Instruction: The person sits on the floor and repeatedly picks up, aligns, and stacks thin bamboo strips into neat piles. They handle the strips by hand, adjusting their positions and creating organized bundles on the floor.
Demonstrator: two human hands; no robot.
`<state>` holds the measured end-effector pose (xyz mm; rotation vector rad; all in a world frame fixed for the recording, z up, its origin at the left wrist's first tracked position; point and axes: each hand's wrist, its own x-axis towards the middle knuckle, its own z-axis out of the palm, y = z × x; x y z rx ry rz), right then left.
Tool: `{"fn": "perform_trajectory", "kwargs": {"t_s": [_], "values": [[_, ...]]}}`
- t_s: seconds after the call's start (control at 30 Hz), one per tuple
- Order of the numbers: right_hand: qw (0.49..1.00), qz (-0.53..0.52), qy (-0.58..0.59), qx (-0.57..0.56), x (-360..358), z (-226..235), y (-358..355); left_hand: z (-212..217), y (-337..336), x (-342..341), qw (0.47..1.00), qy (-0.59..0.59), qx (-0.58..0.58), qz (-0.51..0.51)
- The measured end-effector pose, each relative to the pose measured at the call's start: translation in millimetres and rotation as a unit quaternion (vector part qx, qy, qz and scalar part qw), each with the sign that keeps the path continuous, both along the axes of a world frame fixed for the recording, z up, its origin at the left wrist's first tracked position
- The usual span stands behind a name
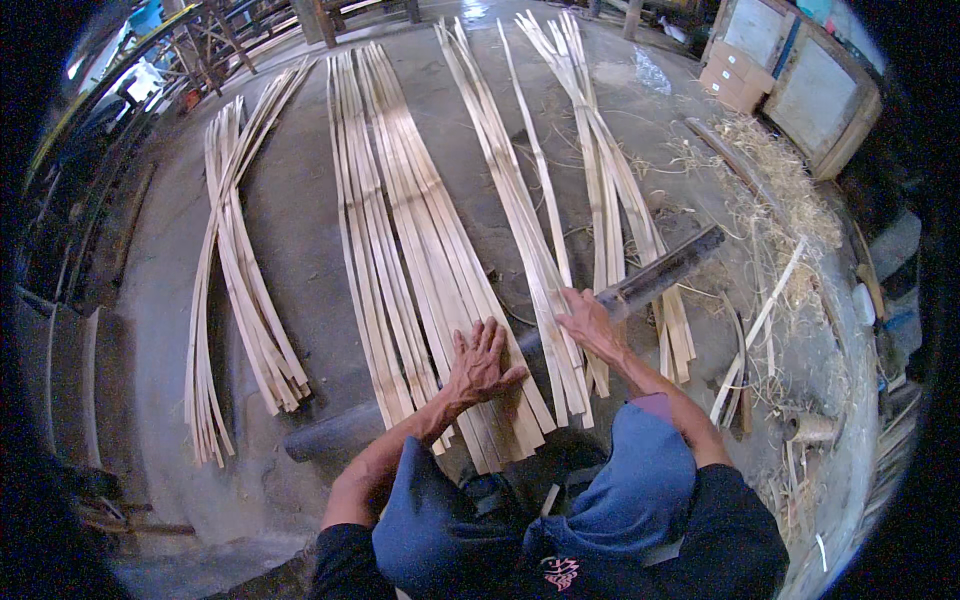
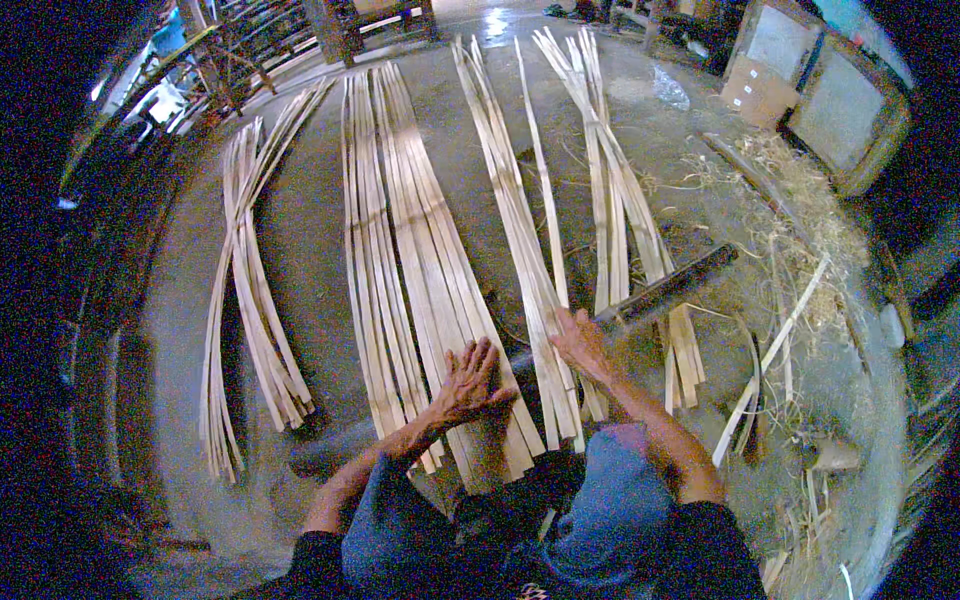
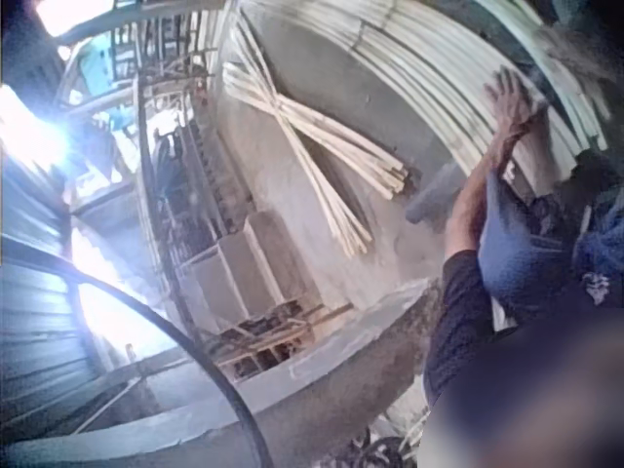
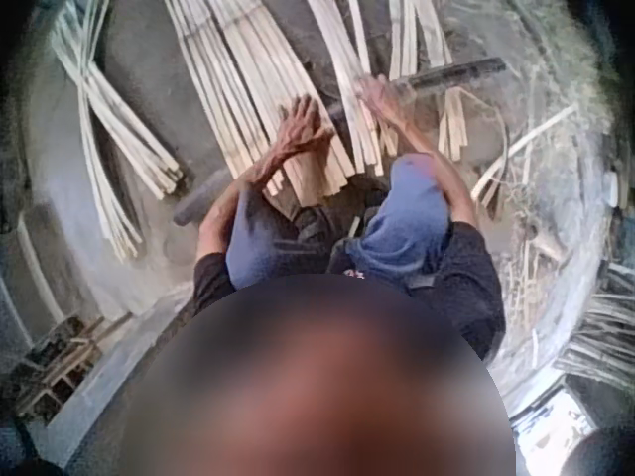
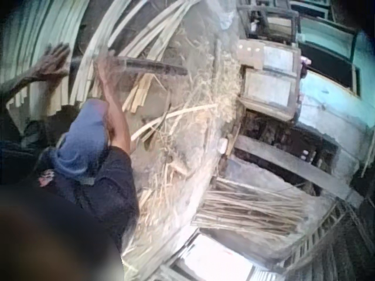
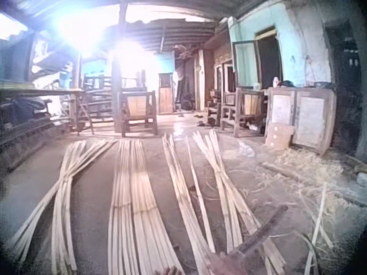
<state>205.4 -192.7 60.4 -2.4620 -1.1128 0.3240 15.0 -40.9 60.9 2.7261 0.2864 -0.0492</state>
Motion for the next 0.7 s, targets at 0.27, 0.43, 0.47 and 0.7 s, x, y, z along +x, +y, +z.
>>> {"fn": "perform_trajectory", "kwargs": {"t_s": [0.27,0.43,0.47,0.7], "values": [[0.974,-0.150,0.119,0.118,11,0,5,9,26,16,0.994,0.062,0.033,-0.086],[0.951,-0.169,0.184,0.180,1,29,-8,-5,14,15,0.997,-0.023,0.043,-0.051],[0.944,-0.170,0.207,0.195,-3,37,-9,-9,11,12,0.999,-0.024,0.037,-0.029],[0.877,-0.093,0.373,0.287,-23,48,28,-16,12,11,1.000,-0.002,0.014,-0.023]]}}
